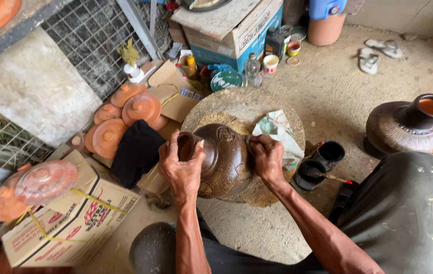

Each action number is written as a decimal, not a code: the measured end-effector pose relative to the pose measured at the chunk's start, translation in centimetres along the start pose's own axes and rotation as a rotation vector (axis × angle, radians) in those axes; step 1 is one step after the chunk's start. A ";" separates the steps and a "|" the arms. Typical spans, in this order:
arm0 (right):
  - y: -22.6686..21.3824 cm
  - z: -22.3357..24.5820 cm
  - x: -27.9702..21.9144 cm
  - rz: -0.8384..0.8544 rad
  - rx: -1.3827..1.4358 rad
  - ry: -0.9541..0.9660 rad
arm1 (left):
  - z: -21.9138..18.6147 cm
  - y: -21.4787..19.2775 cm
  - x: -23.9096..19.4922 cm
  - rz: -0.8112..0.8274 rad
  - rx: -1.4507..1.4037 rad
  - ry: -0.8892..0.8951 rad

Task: The person wipes a brown patterned pottery vase with a cloth while it sits on a stone base, cleaning different sides and the neck of the vessel.

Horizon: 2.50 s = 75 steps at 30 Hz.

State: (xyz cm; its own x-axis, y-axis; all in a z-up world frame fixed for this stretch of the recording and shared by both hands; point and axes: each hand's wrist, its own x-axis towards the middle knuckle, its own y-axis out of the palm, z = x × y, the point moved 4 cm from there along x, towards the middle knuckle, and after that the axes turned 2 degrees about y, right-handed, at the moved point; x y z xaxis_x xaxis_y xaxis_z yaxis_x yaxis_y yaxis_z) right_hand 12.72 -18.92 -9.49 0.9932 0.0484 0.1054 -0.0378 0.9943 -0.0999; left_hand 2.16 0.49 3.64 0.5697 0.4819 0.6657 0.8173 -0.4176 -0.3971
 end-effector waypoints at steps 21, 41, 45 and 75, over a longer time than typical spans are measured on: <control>-1.9 3.6 -0.5 0.013 -0.251 -0.656 | -3.6 2.4 -0.8 0.027 0.106 0.144; -3.9 9.2 -6.4 -0.083 -0.457 -1.166 | -5.5 5.0 -0.6 0.064 0.180 0.182; -3.7 8.8 0.2 -0.054 -0.500 -0.622 | -6.2 6.7 -0.8 0.156 0.267 0.072; -8.0 5.2 -5.3 -0.141 -0.329 -0.713 | -8.9 10.3 -1.5 0.273 0.320 0.136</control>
State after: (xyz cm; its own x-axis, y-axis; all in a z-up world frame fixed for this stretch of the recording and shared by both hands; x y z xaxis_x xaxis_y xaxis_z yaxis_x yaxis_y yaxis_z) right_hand 7.23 -26.62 -4.15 0.6727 0.0841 0.7352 0.2273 0.9220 -0.3135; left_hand 9.01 -11.35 4.16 0.7694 0.2724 0.5777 0.6362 -0.2461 -0.7313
